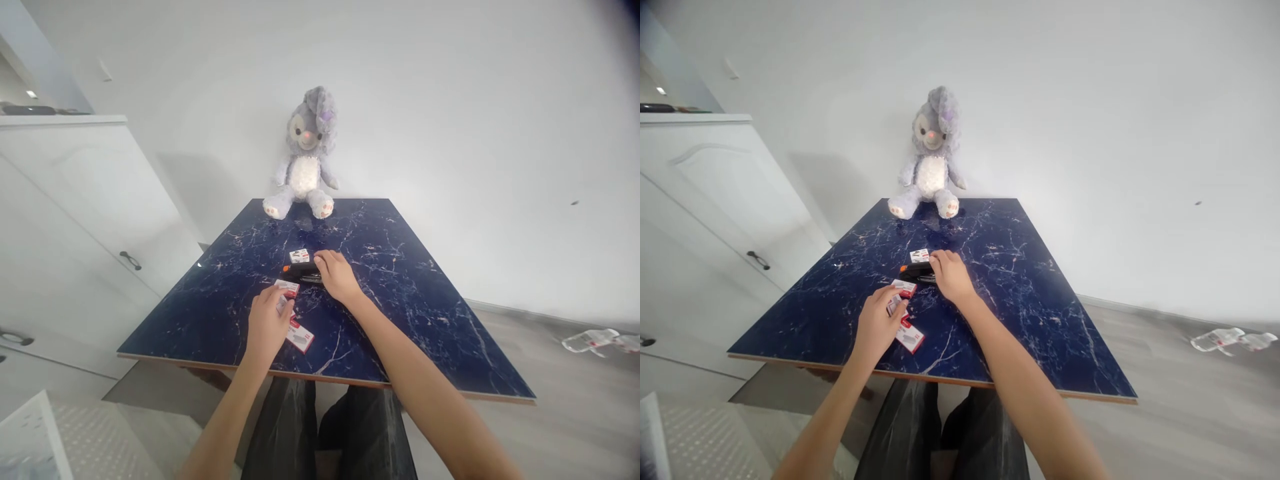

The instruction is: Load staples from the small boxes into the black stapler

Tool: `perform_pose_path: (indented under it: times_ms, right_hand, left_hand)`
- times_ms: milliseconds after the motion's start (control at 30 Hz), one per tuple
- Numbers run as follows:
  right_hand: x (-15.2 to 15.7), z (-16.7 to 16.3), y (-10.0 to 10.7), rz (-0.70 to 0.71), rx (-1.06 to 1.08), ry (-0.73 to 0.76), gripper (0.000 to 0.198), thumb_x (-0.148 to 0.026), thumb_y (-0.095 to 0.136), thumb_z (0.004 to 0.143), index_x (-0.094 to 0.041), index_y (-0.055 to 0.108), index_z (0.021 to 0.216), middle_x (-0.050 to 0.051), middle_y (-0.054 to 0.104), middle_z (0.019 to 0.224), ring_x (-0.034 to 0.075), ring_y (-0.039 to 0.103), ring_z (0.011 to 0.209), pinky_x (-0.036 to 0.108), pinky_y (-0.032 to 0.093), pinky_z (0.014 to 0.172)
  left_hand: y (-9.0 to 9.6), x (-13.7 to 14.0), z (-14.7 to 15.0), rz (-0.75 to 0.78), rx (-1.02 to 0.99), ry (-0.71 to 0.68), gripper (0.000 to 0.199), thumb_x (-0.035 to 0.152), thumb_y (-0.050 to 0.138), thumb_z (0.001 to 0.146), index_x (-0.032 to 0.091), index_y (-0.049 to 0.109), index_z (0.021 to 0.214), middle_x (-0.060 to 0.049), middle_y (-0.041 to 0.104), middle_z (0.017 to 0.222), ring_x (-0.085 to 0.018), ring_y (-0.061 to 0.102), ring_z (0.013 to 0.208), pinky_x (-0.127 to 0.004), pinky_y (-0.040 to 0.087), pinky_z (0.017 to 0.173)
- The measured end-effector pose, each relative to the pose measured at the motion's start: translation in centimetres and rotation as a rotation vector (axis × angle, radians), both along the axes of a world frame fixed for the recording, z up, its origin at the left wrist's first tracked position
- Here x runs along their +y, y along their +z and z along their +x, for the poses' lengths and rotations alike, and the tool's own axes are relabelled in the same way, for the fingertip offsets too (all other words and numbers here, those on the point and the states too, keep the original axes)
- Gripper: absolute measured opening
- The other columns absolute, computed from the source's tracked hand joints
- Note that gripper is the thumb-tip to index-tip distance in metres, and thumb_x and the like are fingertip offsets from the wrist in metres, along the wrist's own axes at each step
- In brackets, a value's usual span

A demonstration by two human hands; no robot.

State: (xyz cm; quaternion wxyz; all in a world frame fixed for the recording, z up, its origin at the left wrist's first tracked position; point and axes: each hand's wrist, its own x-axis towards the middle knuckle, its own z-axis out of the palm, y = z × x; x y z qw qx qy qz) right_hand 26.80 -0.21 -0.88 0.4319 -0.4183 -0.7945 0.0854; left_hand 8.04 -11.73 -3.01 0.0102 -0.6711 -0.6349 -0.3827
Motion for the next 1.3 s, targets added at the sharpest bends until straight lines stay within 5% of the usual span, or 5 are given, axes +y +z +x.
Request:
perform_pose_path:
  times_ms: [100,300,667,967,1300]
  right_hand:
    - [-1.4,-0.5,1.0,0.127,0.053,0.022,0.025,-0.030,0.044,0.102,-0.018,0.063,0.111,0.010,0.067,0.104,0.024,0.058,0.100,0.036,0.043,0.094]
    - [-3.0,-1.6,0.8,0.025,-0.212,0.357,0.024,-0.020,0.050,0.096,-0.021,0.063,0.116,0.006,0.068,0.111,0.017,0.064,0.094,0.027,0.047,0.082]
    - [-3.0,-1.8,0.4,-0.116,-0.547,0.269,0.021,-0.034,0.058,0.094,-0.020,0.068,0.107,0.008,0.065,0.112,0.020,0.064,0.096,0.027,0.045,0.076]
    - [-2.8,-0.4,1.1,-0.186,-0.489,0.318,0.024,-0.014,0.060,0.079,-0.020,0.065,0.101,0.006,0.065,0.107,0.020,0.064,0.094,0.028,0.045,0.080]
    - [-2.3,-0.3,0.7,-0.155,-0.401,0.311,0.026,-0.018,0.069,0.078,-0.022,0.065,0.104,0.005,0.070,0.100,0.021,0.065,0.090,0.029,0.044,0.075]
  left_hand:
    - [-0.4,0.2,0.2,0.000,-0.071,-0.053,0.029,0.025,0.065,0.085,0.025,0.066,0.114,-0.008,0.062,0.129,-0.029,0.061,0.114,-0.043,0.050,0.096]
    - [-0.1,-0.2,-0.1,-0.021,-0.156,-0.146,0.034,0.015,0.058,0.086,0.027,0.064,0.117,-0.005,0.064,0.127,-0.024,0.062,0.115,-0.038,0.049,0.100]
    - [0.0,0.7,-1.3,-0.129,0.099,0.140,0.054,0.008,0.045,0.085,0.018,0.057,0.136,-0.012,0.064,0.132,-0.033,0.061,0.119,-0.047,0.049,0.099]
    - [0.7,0.0,-0.9,-0.192,-0.036,-0.228,0.054,0.009,0.043,0.086,0.029,0.060,0.133,-0.003,0.055,0.143,-0.024,0.056,0.127,-0.038,0.046,0.108]
    - [0.5,0.3,-1.2,-0.176,-0.163,-0.325,0.052,0.008,0.043,0.086,0.027,0.059,0.132,-0.007,0.051,0.144,-0.024,0.057,0.125,-0.042,0.045,0.108]
